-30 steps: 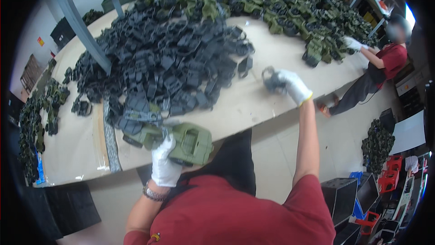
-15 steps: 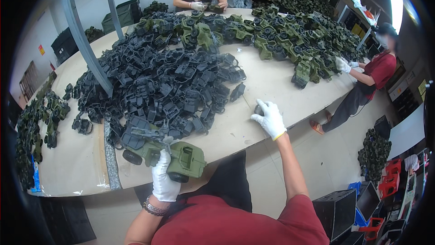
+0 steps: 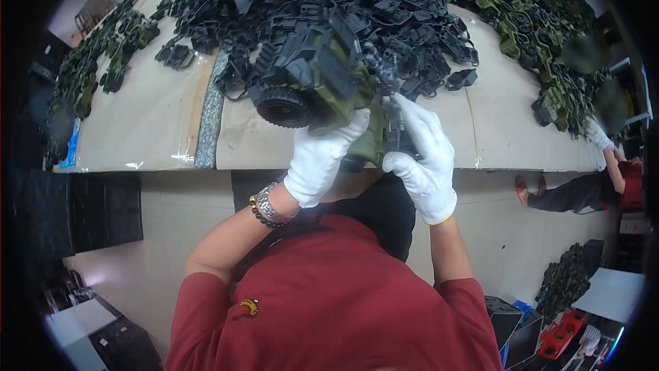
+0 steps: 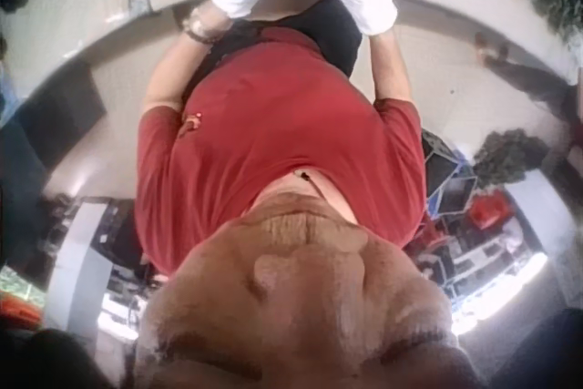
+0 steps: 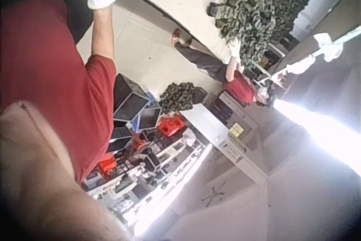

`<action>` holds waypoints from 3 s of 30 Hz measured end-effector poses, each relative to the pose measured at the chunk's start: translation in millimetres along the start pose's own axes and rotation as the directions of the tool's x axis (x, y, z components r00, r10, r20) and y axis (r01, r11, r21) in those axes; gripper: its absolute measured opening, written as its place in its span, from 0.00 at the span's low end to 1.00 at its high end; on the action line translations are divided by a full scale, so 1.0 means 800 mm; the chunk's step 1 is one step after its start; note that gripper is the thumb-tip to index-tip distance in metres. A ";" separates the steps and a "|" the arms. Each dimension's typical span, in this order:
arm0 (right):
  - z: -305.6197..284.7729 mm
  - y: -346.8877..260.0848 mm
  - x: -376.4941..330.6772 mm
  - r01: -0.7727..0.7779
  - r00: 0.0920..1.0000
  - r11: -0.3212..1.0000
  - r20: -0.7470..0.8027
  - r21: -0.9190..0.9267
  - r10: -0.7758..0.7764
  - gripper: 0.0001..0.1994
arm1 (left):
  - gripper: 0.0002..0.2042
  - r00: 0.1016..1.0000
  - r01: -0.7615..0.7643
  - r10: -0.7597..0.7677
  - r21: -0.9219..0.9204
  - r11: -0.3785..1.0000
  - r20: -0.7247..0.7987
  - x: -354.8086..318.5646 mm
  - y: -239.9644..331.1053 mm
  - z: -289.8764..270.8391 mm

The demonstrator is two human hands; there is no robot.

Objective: Inspecting and sorting green plastic toy trucks on a production table.

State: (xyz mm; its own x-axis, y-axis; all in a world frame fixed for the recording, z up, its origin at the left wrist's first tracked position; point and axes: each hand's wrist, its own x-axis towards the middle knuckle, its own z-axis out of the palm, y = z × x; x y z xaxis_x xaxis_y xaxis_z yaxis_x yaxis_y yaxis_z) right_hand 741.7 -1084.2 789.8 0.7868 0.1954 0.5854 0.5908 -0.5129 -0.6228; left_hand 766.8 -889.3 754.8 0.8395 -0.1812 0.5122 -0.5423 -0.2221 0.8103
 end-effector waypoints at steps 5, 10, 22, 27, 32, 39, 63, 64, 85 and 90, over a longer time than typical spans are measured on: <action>0.010 -0.004 -0.010 0.028 0.998 0.999 0.054 -0.039 -0.026 0.37 | 0.13 0.998 -0.022 0.020 -0.029 0.999 -0.059 -0.014 0.004 0.002; 0.015 -0.010 -0.018 -0.084 0.996 0.996 -0.036 0.042 0.086 0.37 | 0.12 0.970 0.209 -0.237 -0.332 0.920 -0.045 -0.008 0.010 -0.002; 0.008 -0.005 -0.006 0.085 0.996 0.968 -0.005 -0.236 -0.089 0.37 | 0.18 0.925 -0.372 0.255 0.528 0.763 0.283 0.004 0.024 -0.024; 0.016 -0.004 -0.014 0.102 0.994 0.977 0.048 -0.187 -0.094 0.39 | 0.21 0.952 0.290 -0.306 -0.277 0.916 -0.014 -0.018 0.001 0.001; 0.010 -0.016 -0.013 0.127 0.992 0.962 0.058 -0.240 -0.116 0.44 | 0.17 0.902 0.417 -0.413 -0.507 0.755 0.127 0.000 0.031 -0.009; -0.012 -0.042 0.040 0.179 0.975 0.962 0.169 -0.204 -0.145 0.59 | 0.19 0.861 0.357 -0.501 -0.807 0.471 0.088 0.024 0.038 -0.016; -0.049 0.172 0.225 -0.138 0.939 0.926 -0.345 -0.352 0.009 0.38 | 0.21 0.779 0.374 -0.625 -0.763 0.528 -0.051 0.129 -0.063 -0.248; -0.070 0.224 0.248 -0.331 0.912 0.847 -0.373 -0.416 0.173 0.36 | 0.23 0.703 0.289 -0.672 -0.769 0.570 -0.233 0.164 -0.080 -0.288; -0.152 0.258 0.331 0.184 0.947 0.959 -0.221 -0.217 -0.231 0.10 | 0.40 0.759 0.615 -0.535 -0.678 0.401 0.371 0.177 -0.038 -0.110; -0.107 0.087 0.258 0.343 0.837 0.914 0.373 0.215 -0.402 0.12 | 0.56 0.556 0.818 -0.201 -0.574 -0.036 0.806 0.137 -0.061 -0.059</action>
State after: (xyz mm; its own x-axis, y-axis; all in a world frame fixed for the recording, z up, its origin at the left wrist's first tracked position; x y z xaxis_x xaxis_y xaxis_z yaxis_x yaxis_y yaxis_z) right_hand 929.6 -1151.2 911.5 0.4874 0.6810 0.5466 0.8486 -0.2218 -0.4803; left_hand 886.8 -853.3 784.9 0.5492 -0.8288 -0.1073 0.7256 0.4093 0.5532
